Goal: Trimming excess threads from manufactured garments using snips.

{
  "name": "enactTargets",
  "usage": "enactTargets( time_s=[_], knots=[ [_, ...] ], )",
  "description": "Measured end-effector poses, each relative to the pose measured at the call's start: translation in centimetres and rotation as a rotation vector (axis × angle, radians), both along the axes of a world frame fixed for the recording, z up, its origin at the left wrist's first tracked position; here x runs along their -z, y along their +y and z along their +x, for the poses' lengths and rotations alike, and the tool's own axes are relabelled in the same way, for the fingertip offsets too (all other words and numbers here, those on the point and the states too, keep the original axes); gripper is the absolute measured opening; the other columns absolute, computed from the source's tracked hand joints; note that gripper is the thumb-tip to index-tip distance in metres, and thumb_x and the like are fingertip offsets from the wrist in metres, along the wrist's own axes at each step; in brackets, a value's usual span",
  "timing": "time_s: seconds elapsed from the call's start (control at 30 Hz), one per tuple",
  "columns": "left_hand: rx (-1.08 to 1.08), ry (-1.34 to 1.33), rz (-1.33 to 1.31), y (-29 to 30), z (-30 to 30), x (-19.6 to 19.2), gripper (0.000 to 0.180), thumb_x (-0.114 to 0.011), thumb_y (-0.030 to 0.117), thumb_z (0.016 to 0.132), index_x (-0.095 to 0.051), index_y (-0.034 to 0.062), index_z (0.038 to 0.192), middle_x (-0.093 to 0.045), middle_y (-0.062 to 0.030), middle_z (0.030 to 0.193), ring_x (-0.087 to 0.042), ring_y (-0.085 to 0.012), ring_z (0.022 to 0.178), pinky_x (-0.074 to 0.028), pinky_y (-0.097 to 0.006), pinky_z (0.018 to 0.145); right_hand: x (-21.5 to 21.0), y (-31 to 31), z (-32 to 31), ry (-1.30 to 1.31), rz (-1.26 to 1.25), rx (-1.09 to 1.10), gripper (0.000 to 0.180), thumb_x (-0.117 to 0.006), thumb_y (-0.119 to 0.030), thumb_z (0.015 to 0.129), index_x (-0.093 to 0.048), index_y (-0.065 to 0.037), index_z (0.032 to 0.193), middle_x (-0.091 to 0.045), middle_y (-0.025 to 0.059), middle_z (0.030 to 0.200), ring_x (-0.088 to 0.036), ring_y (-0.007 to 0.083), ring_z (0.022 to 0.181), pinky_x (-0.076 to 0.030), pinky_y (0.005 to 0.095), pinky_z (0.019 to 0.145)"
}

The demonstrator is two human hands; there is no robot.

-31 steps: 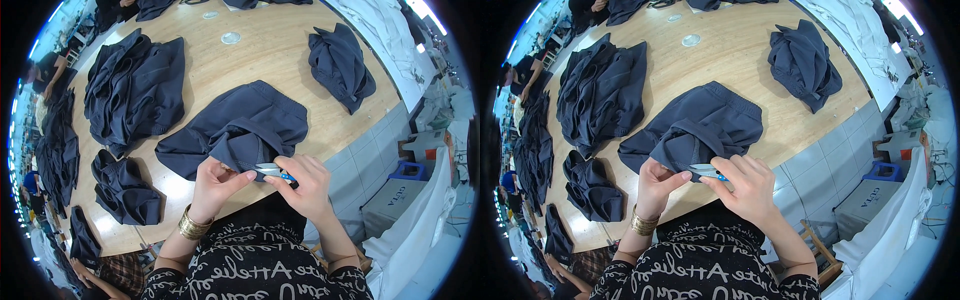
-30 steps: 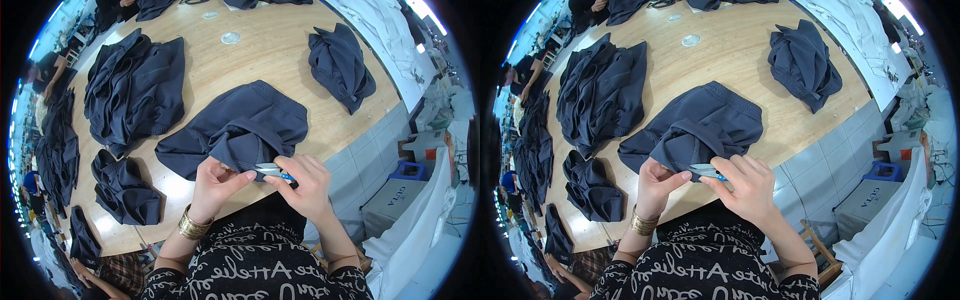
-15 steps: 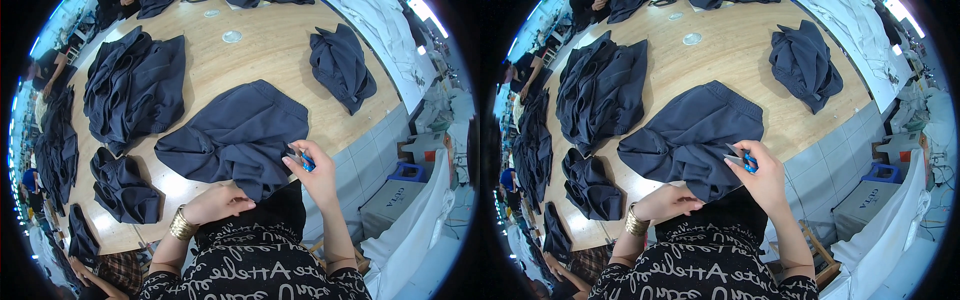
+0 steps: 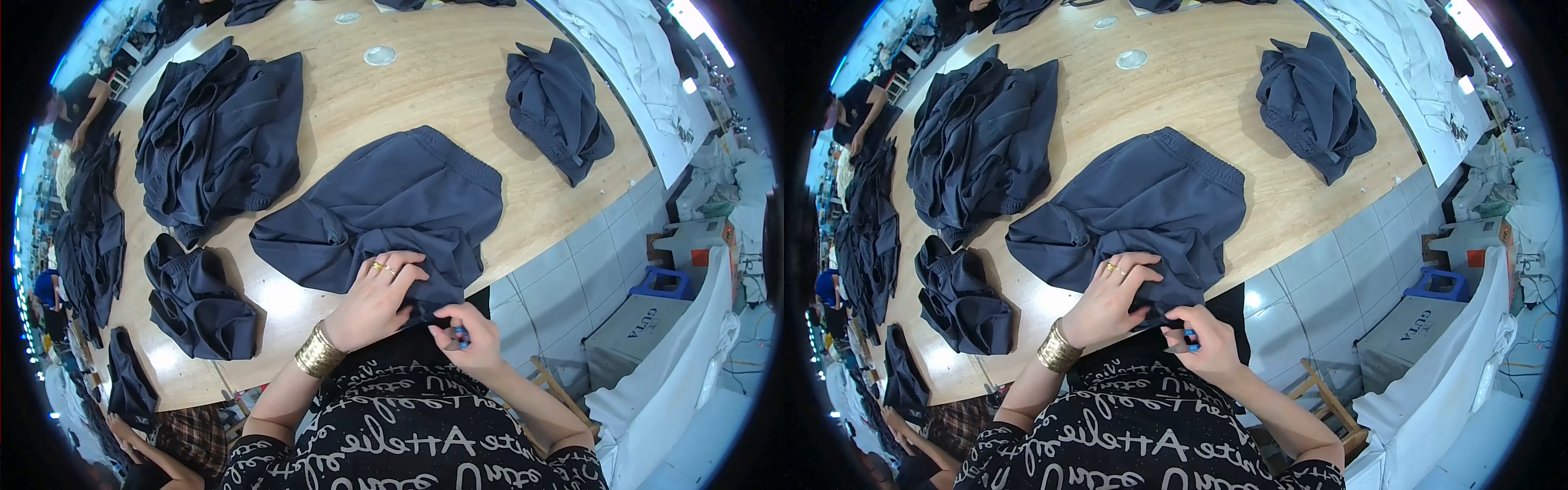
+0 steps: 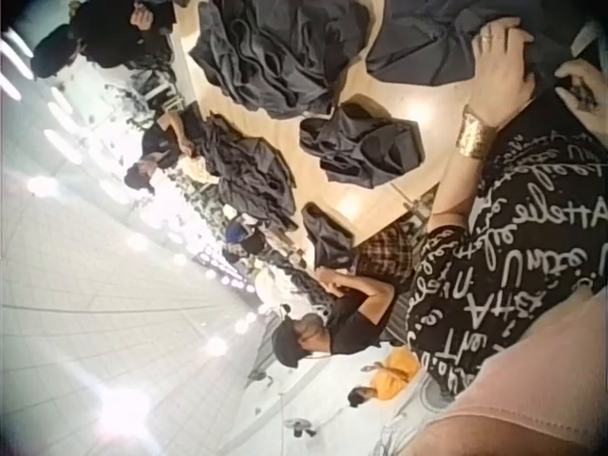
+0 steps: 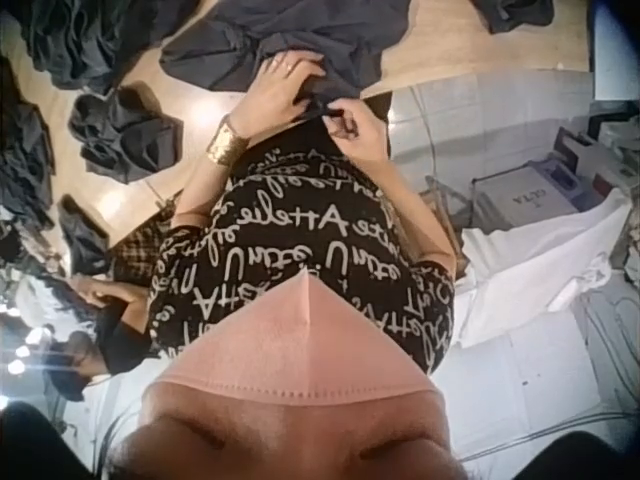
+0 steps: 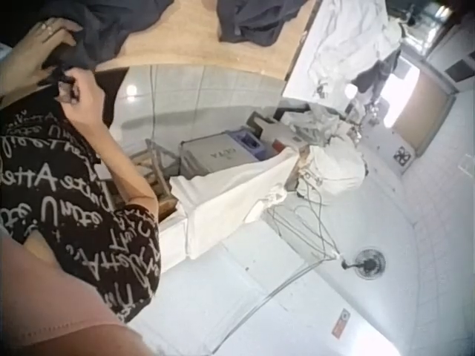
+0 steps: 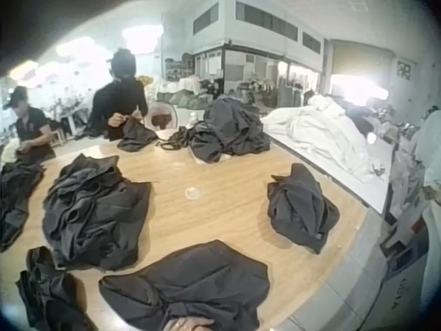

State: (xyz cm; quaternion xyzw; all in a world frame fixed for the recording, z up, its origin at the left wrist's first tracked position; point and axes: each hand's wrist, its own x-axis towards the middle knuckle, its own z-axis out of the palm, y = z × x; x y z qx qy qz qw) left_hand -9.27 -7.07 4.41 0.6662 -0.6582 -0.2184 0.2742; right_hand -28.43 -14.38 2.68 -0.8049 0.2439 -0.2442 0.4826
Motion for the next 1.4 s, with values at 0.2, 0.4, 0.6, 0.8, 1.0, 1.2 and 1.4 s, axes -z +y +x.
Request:
enactTargets(
  time_s=[0.2,0.4,0.6,0.8,1.0,1.2,1.4],
  knots=[
    [-0.092,0.032,-0.079,0.3,1.2,1.7,0.028,-0.065,0.002,0.072,-0.059,0.0054,0.099,-0.059,-0.0076,0.113,-0.056,-0.0259,0.102,-0.042,-0.035,0.089,2.4,-1.2,0.7,0.282,-0.055,0.146,0.039,-0.071,-0.006,0.074,-0.056,-0.009,0.109,-0.056,0.0085,0.077,-0.057,0.0208,0.059,-0.047,0.0304,0.052],
    [-0.224,0.342,0.02,0.3,1.5,0.3,0.016,-0.065,0.014,0.085,-0.064,-0.0017,0.087,-0.062,-0.0085,0.08,-0.056,-0.0186,0.068,-0.044,-0.028,0.061,2.3,-6.2,3.5,0.017,-0.14,0.251,0.027,-0.065,0.002,0.073,-0.06,-0.008,0.098,-0.063,0.0093,0.09,-0.063,0.0294,0.075,-0.051,0.0323,0.063],
    [-0.104,0.586,0.293,-1.4,-0.5,-1.0,0.025,-0.065,0.021,0.086,-0.057,-0.0015,0.08,-0.054,-0.0083,0.064,-0.05,-0.0127,0.058,-0.04,-0.027,0.055,-1.9,-8.1,8.1,-0.074,-0.186,0.071,0.034,-0.061,0.01,0.075,-0.06,-0.002,0.107,-0.063,0.0099,0.101,-0.063,0.0218,0.084,-0.048,0.0278,0.076],
    [-0.494,1.653,-0.024,-2.4,0.1,-1.8,0.012,-0.054,0.013,0.094,-0.058,0.0049,0.101,-0.064,0.0005,0.09,-0.059,-0.0042,0.08,-0.047,-0.021,0.072,-4.1,-7.2,7.1,-0.091,-0.14,0.174,0.033,-0.062,0.007,0.073,-0.061,-0.004,0.104,-0.061,0.0113,0.097,-0.062,0.0263,0.086,-0.048,0.0311,0.077],
    [-0.505,1.691,-0.059,-2.3,0.2,-2.6,0.025,-0.055,0.014,0.093,-0.055,0.0033,0.116,-0.066,-0.0021,0.101,-0.061,-0.0073,0.087,-0.048,-0.024,0.08,-4.8,-4.4,5.0,-0.056,-0.088,0.11,0.016,-0.07,0.001,0.075,-0.064,-0.003,0.089,-0.052,0.0026,0.077,-0.051,0.0112,0.065,-0.04,0.0229,0.057],
    [-0.494,1.615,-0.115,-2.0,0.1,-2.4,0.025,-0.057,0.009,0.091,-0.054,0.0035,0.115,-0.065,-0.0027,0.1,-0.061,-0.0071,0.087,-0.047,-0.024,0.08,-3.3,-3.9,3.2,-0.036,-0.135,0.045,0.015,-0.075,-0.002,0.072,-0.062,-0.002,0.079,-0.052,0.0032,0.075,-0.05,0.011,0.061,-0.039,0.0232,0.052],
    [-0.462,1.426,0.039,-1.8,0.3,-1.8,0.012,-0.062,0.012,0.089,-0.062,0.0043,0.098,-0.065,0.0002,0.085,-0.056,-0.0041,0.076,-0.045,-0.021,0.072,-4.3,-4.2,3.4,-0.008,-0.109,0.098,0.024,-0.069,0.004,0.06,-0.062,-0.006,0.08,-0.053,0.0026,0.077,-0.059,0.0169,0.062,-0.045,0.0273,0.052]
  ],
)
